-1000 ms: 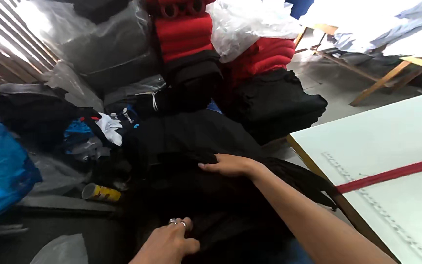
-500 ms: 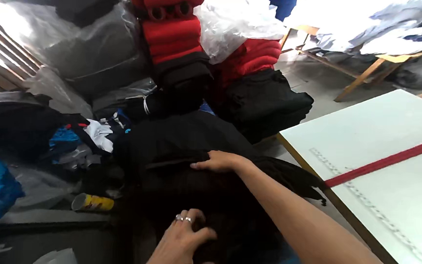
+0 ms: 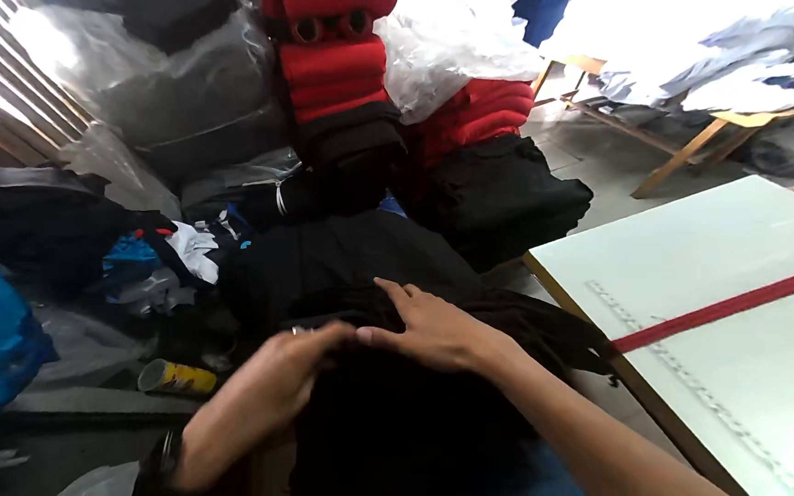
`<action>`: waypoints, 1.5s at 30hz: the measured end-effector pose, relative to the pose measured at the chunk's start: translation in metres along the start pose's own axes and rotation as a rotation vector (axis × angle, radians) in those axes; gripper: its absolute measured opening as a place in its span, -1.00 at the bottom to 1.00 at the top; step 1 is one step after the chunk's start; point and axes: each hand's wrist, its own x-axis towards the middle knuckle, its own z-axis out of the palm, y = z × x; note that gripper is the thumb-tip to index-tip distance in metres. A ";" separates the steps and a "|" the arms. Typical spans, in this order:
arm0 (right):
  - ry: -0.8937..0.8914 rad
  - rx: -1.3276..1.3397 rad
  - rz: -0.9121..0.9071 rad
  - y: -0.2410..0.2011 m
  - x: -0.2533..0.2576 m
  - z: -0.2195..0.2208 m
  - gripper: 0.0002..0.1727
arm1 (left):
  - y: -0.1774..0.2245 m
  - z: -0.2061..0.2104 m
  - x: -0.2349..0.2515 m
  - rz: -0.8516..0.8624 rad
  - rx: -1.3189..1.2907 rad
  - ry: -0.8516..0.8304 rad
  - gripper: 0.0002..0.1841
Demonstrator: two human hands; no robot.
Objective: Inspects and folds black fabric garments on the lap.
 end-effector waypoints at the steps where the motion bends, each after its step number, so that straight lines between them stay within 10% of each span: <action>1: -0.007 -0.039 0.007 -0.008 -0.002 0.001 0.40 | -0.012 0.000 0.012 -0.031 -0.003 0.047 -0.61; 7: -0.047 -0.152 0.156 0.000 0.042 0.003 0.03 | -0.001 0.068 0.017 -0.053 0.156 0.459 -0.74; 14: -0.134 -0.048 0.148 0.017 0.062 -0.006 0.02 | 0.042 0.097 -0.061 -0.206 -0.040 -0.269 -0.28; 18: -0.085 -0.097 0.061 0.017 0.045 0.003 0.03 | 0.024 0.053 -0.050 -0.072 -0.112 -0.325 -0.73; 19: -0.086 -0.111 0.024 0.015 0.038 0.005 0.08 | 0.015 0.039 -0.039 -0.054 -0.135 -0.297 -0.91; 24: 0.010 -0.198 -0.044 -0.006 0.009 0.021 0.45 | -0.032 0.007 0.027 -0.120 -0.095 -0.056 -0.58; 28: -0.066 -0.185 0.122 -0.001 0.034 0.009 0.02 | -0.002 0.071 0.018 -0.085 0.218 0.424 -0.69; 33: -0.153 -0.107 0.174 0.010 0.059 -0.004 0.01 | 0.062 0.102 -0.054 -0.173 0.062 -0.240 -0.27; 36: -0.112 -0.151 0.115 0.009 0.049 0.005 0.03 | 0.054 0.077 -0.067 -0.167 0.006 -0.327 -0.40; 38: -0.093 -0.182 0.017 0.008 0.033 0.010 0.11 | 0.038 0.052 -0.056 -0.124 -0.091 -0.250 -0.86; 45: 0.011 -0.196 -0.011 -0.011 0.006 0.025 0.35 | -0.020 0.036 0.022 -0.118 0.101 0.230 -0.53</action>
